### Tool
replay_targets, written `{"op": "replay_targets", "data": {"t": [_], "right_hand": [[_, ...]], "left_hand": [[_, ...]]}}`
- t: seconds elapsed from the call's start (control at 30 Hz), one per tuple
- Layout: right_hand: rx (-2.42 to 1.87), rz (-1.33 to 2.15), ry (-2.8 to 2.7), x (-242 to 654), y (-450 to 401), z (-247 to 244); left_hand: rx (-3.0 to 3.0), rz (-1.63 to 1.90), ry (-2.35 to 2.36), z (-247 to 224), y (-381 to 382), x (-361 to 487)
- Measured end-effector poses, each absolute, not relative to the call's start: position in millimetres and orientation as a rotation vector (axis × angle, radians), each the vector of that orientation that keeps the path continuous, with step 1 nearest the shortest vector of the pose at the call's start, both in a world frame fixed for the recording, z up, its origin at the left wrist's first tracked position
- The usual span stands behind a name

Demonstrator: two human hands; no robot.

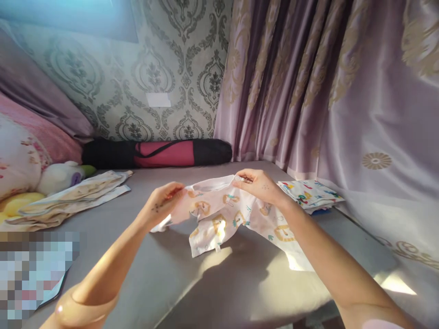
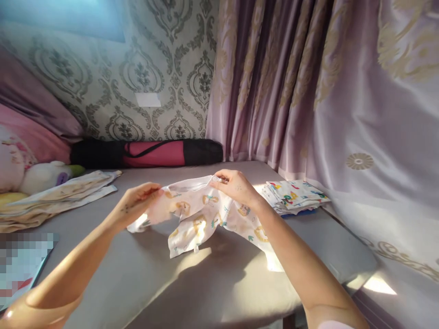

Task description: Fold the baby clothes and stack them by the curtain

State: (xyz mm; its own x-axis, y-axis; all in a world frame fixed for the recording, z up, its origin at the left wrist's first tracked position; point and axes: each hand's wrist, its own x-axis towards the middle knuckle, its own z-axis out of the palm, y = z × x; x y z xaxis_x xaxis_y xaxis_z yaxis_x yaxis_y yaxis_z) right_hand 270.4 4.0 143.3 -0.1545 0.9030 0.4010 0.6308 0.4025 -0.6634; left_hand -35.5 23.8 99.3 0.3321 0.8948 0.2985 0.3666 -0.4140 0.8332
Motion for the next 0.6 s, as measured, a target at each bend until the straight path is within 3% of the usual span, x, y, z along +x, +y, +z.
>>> {"op": "replay_targets", "data": {"t": [0.27,0.4,0.5,0.6], "right_hand": [[-1.125,0.440,-1.975,271.0,1.8,183.7],[-1.147,0.087,-1.953,266.3,0.6,221.3],[-1.133,-0.252,-1.841,257.6,-2.6,243.4],[-1.189,-0.397,-1.967,249.6,0.6,249.2]], "left_hand": [[2.430,1.320,1.316,188.8,18.9,-49.7],[2.878,1.346,1.415,238.4,4.3,-56.9],[2.881,1.632,1.553,259.3,0.1,-58.2],[2.918,1.280,1.559,261.3,12.4,-60.2]]}}
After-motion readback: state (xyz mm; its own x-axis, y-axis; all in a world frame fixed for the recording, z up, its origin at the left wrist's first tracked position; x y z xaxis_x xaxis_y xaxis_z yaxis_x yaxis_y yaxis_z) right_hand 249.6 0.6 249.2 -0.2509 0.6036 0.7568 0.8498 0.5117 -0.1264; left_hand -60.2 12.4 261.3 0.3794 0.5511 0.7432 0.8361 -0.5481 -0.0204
